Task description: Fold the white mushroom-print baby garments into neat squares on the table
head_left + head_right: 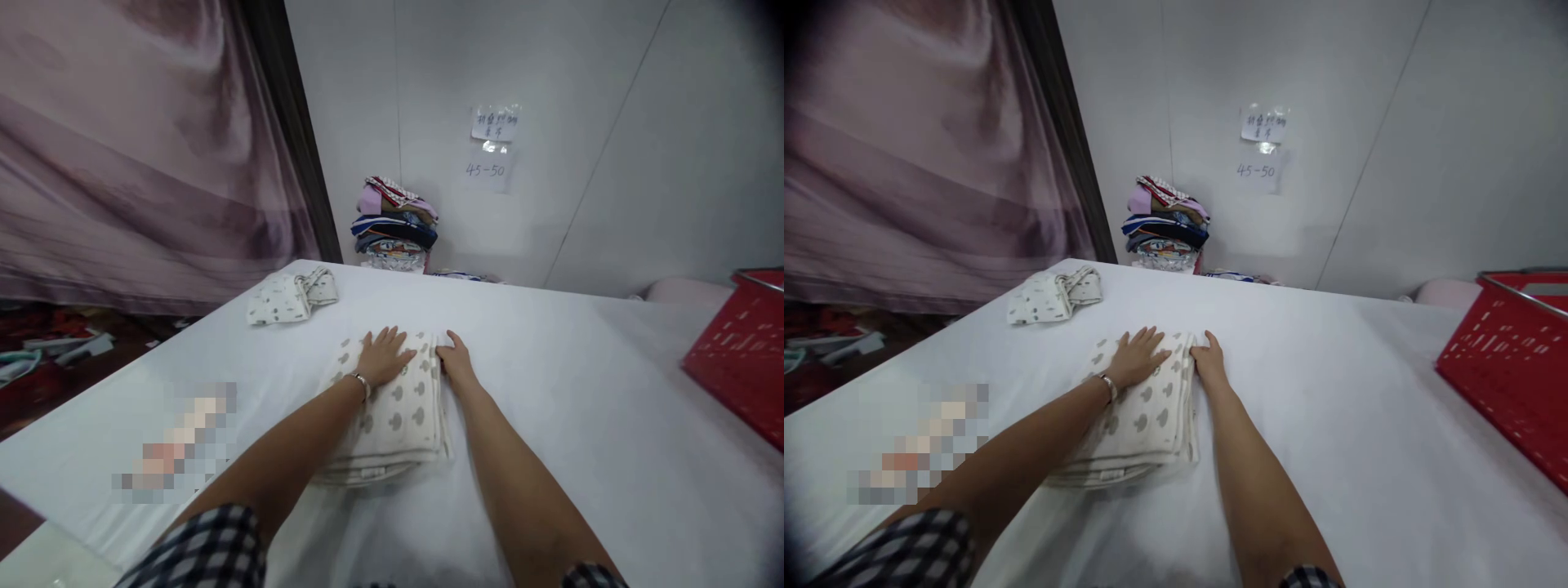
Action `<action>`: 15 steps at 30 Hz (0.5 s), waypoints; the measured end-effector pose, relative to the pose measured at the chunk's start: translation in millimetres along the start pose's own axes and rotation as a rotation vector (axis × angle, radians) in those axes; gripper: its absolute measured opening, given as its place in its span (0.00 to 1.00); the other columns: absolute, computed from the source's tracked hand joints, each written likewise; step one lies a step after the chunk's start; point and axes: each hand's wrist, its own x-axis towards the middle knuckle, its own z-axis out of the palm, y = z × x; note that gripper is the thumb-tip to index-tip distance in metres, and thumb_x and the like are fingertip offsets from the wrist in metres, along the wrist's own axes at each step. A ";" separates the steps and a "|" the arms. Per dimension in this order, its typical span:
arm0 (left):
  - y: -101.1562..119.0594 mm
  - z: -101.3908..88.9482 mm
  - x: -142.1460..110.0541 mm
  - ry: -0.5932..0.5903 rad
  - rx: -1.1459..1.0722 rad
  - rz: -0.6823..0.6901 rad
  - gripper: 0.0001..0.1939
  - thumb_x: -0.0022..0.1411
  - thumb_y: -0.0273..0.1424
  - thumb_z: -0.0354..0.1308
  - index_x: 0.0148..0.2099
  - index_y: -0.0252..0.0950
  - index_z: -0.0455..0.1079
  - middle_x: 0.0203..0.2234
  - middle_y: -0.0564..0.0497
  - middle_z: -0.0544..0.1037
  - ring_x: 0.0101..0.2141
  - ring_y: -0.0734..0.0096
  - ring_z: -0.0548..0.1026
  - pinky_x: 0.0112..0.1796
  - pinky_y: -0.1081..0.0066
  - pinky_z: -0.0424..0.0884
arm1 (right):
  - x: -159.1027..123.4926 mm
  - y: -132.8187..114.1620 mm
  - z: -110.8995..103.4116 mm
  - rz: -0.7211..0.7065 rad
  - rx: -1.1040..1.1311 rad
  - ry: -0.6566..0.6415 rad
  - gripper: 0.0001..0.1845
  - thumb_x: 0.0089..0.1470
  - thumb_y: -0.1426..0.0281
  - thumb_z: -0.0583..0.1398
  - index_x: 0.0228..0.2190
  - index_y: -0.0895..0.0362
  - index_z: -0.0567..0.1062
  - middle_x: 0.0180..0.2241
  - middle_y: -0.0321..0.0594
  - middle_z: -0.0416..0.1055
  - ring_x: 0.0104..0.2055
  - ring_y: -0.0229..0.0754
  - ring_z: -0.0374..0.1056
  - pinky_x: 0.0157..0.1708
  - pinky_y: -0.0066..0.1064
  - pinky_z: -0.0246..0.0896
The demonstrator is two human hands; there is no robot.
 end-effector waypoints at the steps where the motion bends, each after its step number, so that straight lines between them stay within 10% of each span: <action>1: 0.9 5.2 1.9 -0.015 -0.002 -0.002 0.32 0.62 0.50 0.36 0.62 0.40 0.53 0.61 0.47 0.54 0.61 0.57 0.48 0.57 0.50 0.41 | -0.6 -0.8 0.5 -0.012 0.001 0.012 0.43 0.37 0.73 0.58 0.57 0.60 0.55 0.20 0.29 0.62 0.19 0.33 0.58 0.18 0.23 0.52; 15: -7.5 17.2 6.2 -0.059 -0.029 -0.019 0.34 0.61 0.53 0.32 0.63 0.42 0.50 0.62 0.49 0.52 0.61 0.62 0.48 0.57 0.52 0.39 | -41.1 -20.9 -9.1 0.117 -0.151 -0.146 0.49 0.37 0.72 0.62 0.60 0.54 0.49 0.33 0.42 0.71 0.26 0.40 0.67 0.20 0.28 0.62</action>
